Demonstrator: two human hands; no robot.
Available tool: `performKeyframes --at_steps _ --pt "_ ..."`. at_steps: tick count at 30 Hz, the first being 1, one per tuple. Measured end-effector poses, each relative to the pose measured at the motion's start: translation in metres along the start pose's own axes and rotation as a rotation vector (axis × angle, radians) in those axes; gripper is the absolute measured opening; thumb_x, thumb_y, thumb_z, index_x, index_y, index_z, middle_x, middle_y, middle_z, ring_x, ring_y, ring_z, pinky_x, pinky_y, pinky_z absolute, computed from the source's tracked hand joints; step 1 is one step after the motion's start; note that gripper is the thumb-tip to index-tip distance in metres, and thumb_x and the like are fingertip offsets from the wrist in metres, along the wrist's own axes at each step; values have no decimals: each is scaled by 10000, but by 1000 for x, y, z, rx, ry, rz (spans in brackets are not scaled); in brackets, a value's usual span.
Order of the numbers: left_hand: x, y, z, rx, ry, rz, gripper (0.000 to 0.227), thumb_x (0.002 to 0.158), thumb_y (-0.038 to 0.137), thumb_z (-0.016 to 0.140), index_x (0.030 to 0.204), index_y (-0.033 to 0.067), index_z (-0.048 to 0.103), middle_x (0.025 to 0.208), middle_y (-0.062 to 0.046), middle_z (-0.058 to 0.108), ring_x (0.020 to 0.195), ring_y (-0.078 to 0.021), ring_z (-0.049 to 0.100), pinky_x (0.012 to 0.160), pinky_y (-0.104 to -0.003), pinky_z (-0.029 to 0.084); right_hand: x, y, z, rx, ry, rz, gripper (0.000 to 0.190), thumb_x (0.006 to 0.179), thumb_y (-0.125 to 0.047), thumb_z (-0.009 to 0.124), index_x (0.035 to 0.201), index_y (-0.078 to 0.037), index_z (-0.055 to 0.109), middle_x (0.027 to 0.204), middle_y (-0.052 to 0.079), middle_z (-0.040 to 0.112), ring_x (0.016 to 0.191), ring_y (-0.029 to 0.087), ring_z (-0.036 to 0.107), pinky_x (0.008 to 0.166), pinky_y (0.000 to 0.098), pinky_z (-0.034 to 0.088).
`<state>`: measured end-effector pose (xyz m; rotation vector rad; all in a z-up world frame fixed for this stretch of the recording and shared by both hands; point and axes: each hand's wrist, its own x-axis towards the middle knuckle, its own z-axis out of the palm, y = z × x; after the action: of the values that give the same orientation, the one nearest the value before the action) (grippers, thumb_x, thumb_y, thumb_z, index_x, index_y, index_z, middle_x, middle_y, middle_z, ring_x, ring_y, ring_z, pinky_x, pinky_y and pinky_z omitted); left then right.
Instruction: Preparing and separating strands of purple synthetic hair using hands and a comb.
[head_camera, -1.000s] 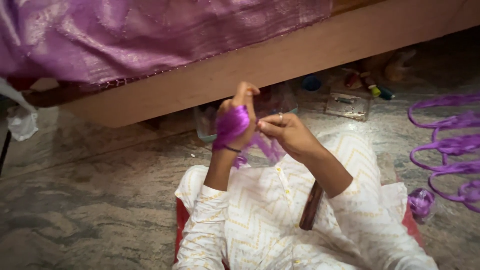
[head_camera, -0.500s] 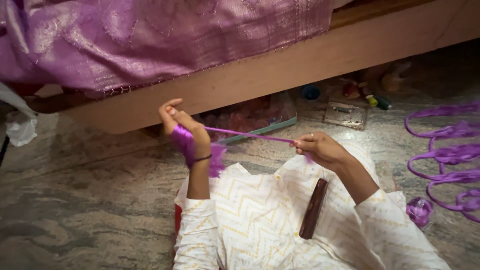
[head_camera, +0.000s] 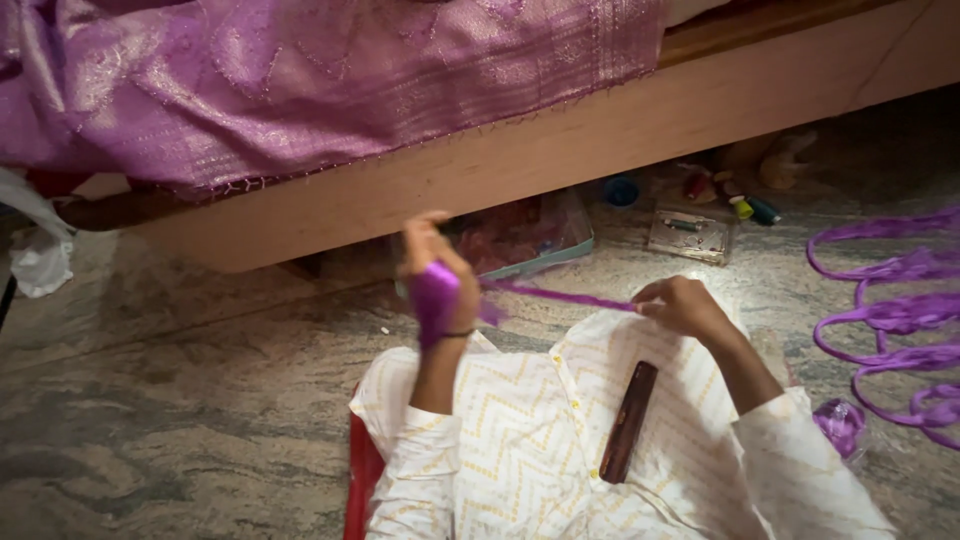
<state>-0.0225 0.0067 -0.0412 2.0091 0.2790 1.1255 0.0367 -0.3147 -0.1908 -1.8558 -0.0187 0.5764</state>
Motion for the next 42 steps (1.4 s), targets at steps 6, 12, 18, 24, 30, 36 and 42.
performKeyframes --at_steps 6,12,18,24,30,36,42 --pt "-40 21 25 -43 -268 112 177 1044 55 465 1123 89 620 880 -97 751 634 -220 740 510 -359 566 -35 -98 52 -375 134 -616 394 938 -186 661 1324 -107 662 1412 106 627 1307 269 573 1071 400 458" --pt "-35 21 35 -17 -248 60 144 1056 132 488 1082 121 629 944 -127 762 712 -352 738 601 -464 550 -43 -111 107 277 -274 -415 341 1013 -204 614 1294 -34 704 1089 29 711 971 117 597 858 291 488" --pt "-18 46 11 -144 -444 -399 263 1079 241 385 1118 121 617 627 -182 707 508 -247 689 521 -368 553 -62 -114 120 225 -122 -292 265 1013 -198 618 1047 18 769 752 -36 624 669 62 473 593 260 408" --pt "-34 27 25 -374 -308 -361 314 1120 283 361 1106 90 608 561 2 471 448 -96 497 447 -296 424 -77 -119 115 182 -163 -502 275 1036 -184 559 959 4 743 855 -32 722 807 25 627 735 210 514" --pt "-35 29 28 -463 -281 -392 310 1120 265 364 1097 84 615 562 58 363 474 -47 352 434 -279 287 -91 -134 110 264 -178 -185 309 1010 -236 509 863 -58 715 680 -26 525 554 58 414 490 233 327" --pt "-41 21 28 -440 -278 -387 312 1122 283 381 1077 87 620 567 67 347 483 -46 351 442 -271 293 -94 -137 108 184 -190 -298 274 1003 -227 501 858 -81 682 700 -50 539 589 46 443 522 232 365" --pt "-51 4 24 -571 -285 -523 300 1116 305 390 1102 99 608 588 68 352 489 -43 368 446 -253 329 -81 -126 111 -77 -127 -390 304 1025 -262 521 876 -42 668 651 39 540 618 124 491 573 311 431"
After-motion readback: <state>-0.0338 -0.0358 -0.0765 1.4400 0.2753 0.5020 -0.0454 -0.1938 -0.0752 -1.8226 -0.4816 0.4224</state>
